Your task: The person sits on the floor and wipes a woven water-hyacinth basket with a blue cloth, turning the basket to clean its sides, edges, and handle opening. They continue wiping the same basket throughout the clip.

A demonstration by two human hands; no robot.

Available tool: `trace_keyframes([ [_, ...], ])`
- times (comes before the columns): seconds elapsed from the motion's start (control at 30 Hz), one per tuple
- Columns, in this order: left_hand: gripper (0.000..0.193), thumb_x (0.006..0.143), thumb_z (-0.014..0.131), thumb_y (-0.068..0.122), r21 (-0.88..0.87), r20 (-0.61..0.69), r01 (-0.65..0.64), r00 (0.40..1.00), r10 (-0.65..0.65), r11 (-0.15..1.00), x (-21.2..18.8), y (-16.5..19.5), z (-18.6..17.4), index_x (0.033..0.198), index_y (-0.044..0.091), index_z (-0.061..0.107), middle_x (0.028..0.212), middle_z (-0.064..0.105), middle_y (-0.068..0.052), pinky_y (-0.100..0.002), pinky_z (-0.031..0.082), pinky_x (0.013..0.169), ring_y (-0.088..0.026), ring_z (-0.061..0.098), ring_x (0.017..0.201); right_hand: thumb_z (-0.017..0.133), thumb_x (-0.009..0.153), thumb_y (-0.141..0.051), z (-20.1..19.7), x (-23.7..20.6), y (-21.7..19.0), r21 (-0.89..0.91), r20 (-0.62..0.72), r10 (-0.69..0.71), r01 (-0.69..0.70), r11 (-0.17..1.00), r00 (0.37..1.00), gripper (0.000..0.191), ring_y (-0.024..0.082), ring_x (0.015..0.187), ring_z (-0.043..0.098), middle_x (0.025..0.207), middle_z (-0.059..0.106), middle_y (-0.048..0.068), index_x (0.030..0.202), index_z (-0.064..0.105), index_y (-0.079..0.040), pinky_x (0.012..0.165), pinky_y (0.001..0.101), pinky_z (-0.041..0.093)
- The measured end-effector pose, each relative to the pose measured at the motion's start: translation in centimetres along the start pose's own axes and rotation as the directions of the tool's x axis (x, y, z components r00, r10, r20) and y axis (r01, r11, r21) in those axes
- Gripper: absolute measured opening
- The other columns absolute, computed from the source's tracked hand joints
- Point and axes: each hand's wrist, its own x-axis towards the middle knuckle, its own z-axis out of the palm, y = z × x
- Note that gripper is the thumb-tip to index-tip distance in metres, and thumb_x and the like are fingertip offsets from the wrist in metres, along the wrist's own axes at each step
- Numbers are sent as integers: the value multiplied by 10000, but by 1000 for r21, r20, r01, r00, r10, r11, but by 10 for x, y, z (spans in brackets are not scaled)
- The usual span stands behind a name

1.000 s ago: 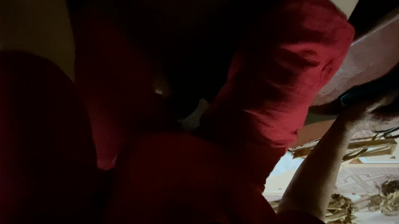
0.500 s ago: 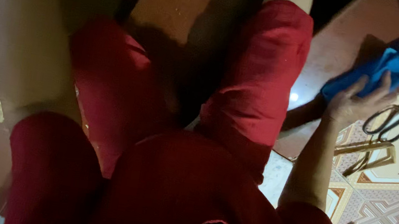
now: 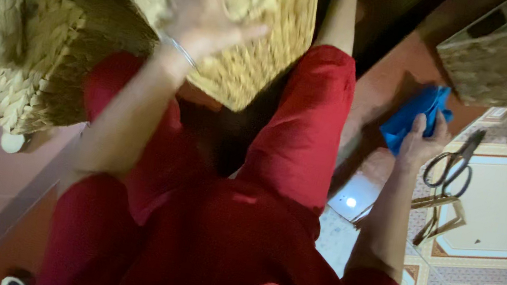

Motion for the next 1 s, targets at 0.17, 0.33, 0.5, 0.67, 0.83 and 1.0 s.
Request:
trace_keyframes([
  [0.17,1186,694,804,732,125,191,59,978,-82,990,-43,29,18,1613,234,243,1598,217,-213,-655,199,1224,-407,269,1468,754,986,-70,10,-2,-118,595,100,52,-102,798,994,378,190,1085,622,1219,664,80,1344,661,9,1012,365,526],
  [0.33,859,890,832,621,-59,-244,-417,887,392,907,-74,-2,35,1535,203,450,1654,175,-263,-655,239,1195,-425,355,1461,723,1020,-30,14,-5,-264,453,117,-341,256,854,933,395,259,1208,612,1265,604,141,1406,644,4,1051,365,502],
  [0.5,689,1034,787,438,-130,-433,-352,861,266,927,-61,-69,43,1541,76,493,1624,369,-211,-539,387,1199,-409,466,1448,795,1019,-115,42,13,-330,168,257,-652,632,757,713,437,395,1226,580,1388,565,222,1431,650,-98,1067,459,512],
  [0.67,405,1043,671,327,-928,-72,-42,995,-69,369,-60,-94,86,1262,-11,635,1133,686,-40,-267,522,903,-103,628,993,792,949,-104,35,-2,-348,-16,376,-667,724,690,644,420,405,1028,592,1319,593,213,1354,689,-143,735,444,546],
  [0.83,410,1118,616,340,-939,-129,-77,982,-136,336,-58,-89,115,1033,-41,742,889,641,39,-241,459,727,-44,529,808,768,828,-90,-5,-88,-371,134,461,-807,870,474,368,464,364,968,595,1287,608,183,1286,705,-129,653,393,564],
  [1.0,383,1050,553,386,-984,6,27,993,-117,176,-72,-61,116,1088,70,766,826,685,59,-246,463,619,-53,548,695,732,884,-87,5,-59,-354,94,435,-830,899,428,349,507,350,1090,619,1349,604,157,1378,664,-180,843,439,620],
])
